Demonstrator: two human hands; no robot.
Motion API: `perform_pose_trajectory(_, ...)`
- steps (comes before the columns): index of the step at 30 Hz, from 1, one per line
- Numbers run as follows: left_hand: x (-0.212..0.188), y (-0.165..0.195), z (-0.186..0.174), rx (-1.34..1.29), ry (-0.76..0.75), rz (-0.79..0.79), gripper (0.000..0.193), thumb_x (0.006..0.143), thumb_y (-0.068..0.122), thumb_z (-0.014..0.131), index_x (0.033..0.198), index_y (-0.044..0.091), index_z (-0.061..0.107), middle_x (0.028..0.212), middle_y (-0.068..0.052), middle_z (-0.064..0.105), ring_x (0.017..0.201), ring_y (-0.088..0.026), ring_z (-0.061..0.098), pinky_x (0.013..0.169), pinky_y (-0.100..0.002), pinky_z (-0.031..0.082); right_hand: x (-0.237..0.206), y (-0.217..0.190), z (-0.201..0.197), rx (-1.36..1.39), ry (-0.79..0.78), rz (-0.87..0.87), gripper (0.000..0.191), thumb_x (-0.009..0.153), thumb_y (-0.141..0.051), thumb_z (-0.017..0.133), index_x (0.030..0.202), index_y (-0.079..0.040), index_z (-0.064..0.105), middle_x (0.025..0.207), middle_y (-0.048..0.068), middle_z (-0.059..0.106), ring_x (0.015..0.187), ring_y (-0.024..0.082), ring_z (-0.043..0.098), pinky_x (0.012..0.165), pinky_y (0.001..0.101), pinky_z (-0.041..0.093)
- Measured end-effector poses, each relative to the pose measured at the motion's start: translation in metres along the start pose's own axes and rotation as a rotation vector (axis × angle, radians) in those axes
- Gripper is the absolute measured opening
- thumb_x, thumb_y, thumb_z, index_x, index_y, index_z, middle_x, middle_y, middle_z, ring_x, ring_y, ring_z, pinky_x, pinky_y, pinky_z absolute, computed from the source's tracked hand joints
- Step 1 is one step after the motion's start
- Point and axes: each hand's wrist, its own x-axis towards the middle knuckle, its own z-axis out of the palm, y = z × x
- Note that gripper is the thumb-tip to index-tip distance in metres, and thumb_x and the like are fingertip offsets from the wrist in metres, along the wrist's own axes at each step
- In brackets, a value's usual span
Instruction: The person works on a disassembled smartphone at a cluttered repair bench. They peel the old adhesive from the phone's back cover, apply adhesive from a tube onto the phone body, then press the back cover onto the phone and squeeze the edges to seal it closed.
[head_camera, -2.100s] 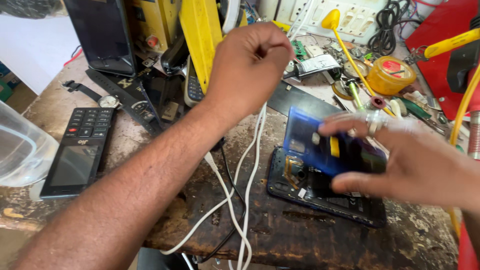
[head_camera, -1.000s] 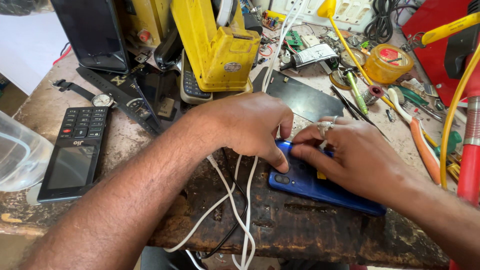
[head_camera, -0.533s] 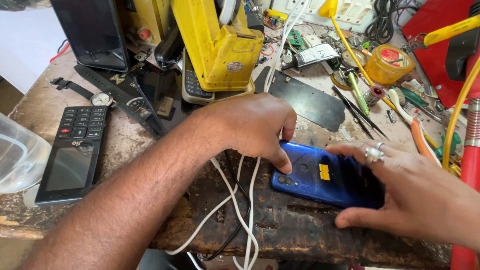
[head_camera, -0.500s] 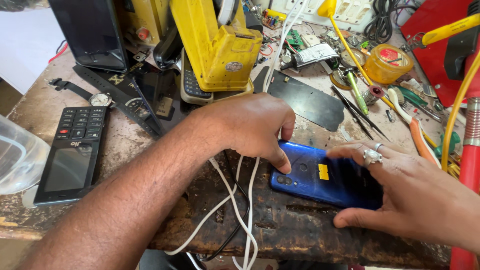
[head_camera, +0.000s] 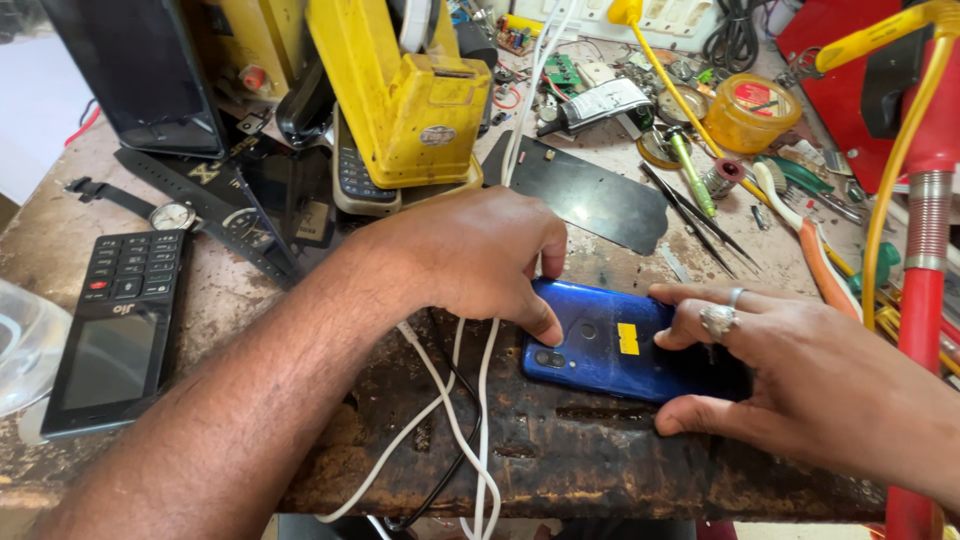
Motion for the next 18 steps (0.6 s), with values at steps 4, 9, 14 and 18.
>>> perform_pose_trajectory(4,-0.002,0.004,-0.001,0.000,0.001,-0.009,0.064,0.060,0.045,0.092,0.111,0.012,0.071,0.095,-0.007,0.074,0.092,-0.023,0.072,0.077,-0.038,0.057,-0.001,0.012,0.007,-0.006,0.221,-0.232,0.053,0.079,-0.078,0.077,0.105,-0.032,0.070,0.133,-0.009,0.067,0.084,0.003,0.066,0.116,0.0700,0.001)
perform_pose_trajectory(9,0.000,0.001,-0.004,-0.068,-0.011,-0.004,0.081,0.067,0.054,0.087,0.128,0.008,0.059,0.100,-0.007,0.074,0.094,-0.022,0.074,0.078,-0.036,0.058,0.000,0.005,0.007,0.100,0.264,-0.044,0.079,0.054,-0.063,0.088,0.116,-0.019,0.065,0.123,0.001,0.063,0.123,0.027,0.057,0.116,0.0690,0.010)
perform_pose_trajectory(14,0.014,0.007,-0.002,-0.721,0.260,-0.191,0.073,0.085,0.063,0.071,0.130,0.006,0.064,0.096,-0.009,0.079,0.087,-0.022,0.080,0.076,-0.036,0.064,0.012,-0.002,-0.012,0.240,0.545,0.106,0.084,0.058,-0.046,0.092,0.124,-0.010,0.057,0.118,0.012,0.056,0.117,0.030,0.057,0.101,0.0442,0.047)
perform_pose_trajectory(18,0.027,0.023,0.021,-1.375,0.324,0.098,0.049,0.091,0.041,0.068,0.125,0.007,0.064,0.099,0.000,0.076,0.089,-0.010,0.075,0.079,-0.030,0.064,0.042,-0.011,-0.023,0.379,0.792,0.183,0.090,0.061,-0.039,0.095,0.128,-0.003,0.047,0.111,0.014,0.055,0.100,0.026,0.060,0.086,0.0383,0.051)
